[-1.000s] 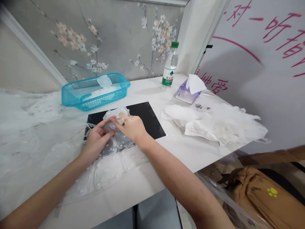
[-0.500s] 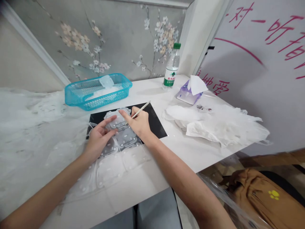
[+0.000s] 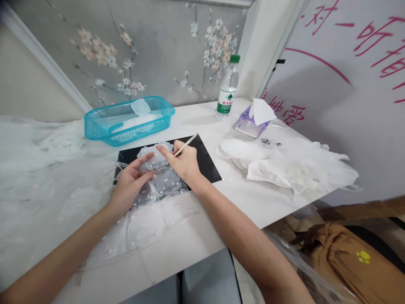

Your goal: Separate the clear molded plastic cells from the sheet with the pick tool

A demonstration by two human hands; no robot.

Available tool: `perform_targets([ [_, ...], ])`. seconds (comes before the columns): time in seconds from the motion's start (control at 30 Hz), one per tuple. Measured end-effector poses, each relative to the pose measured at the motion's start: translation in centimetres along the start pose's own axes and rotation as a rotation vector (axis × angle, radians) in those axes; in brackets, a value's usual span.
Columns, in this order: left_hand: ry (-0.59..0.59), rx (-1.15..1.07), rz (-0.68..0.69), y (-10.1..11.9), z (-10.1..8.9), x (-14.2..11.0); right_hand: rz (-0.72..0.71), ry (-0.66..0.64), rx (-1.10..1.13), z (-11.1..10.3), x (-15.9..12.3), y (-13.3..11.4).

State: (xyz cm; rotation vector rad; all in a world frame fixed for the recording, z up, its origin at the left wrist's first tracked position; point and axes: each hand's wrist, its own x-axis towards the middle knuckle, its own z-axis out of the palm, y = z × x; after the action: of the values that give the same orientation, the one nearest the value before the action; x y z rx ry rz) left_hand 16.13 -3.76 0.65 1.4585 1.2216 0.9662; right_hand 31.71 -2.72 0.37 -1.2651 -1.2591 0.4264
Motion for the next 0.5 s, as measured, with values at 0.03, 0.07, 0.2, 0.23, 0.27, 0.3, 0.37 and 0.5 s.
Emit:
perform_targets([
  [0.03,0.005,0.007,-0.001,0.07,0.03,0.00,-0.025,-0.008,-0.030,-0.04,-0.03,0.01],
  [0.07,0.006,0.013,-0.001,0.13,0.06,-0.01,-0.053,-0.017,-0.064,-0.10,-0.07,0.06],
  [0.2,-0.009,0.022,0.004,0.09,0.14,0.01,-0.210,-0.100,-0.213,-0.36,-0.21,0.30],
  [0.23,-0.015,0.021,0.016,0.00,0.13,0.03,-0.257,-0.137,-0.258,-0.40,-0.24,0.35],
  [0.27,-0.019,0.017,0.034,-0.10,0.11,0.04,-0.300,-0.171,-0.302,-0.43,-0.26,0.38],
  [0.3,-0.024,0.011,0.055,-0.20,0.08,0.06,-0.335,-0.197,-0.342,-0.44,-0.28,0.41],
  [0.37,-0.039,-0.001,0.085,-0.35,0.05,0.08,-0.365,-0.221,-0.380,-0.43,-0.23,0.50],
  [0.5,-0.041,-0.027,0.070,-0.40,0.08,0.14,-0.228,-0.178,-0.192,-0.43,0.25,0.60],
])
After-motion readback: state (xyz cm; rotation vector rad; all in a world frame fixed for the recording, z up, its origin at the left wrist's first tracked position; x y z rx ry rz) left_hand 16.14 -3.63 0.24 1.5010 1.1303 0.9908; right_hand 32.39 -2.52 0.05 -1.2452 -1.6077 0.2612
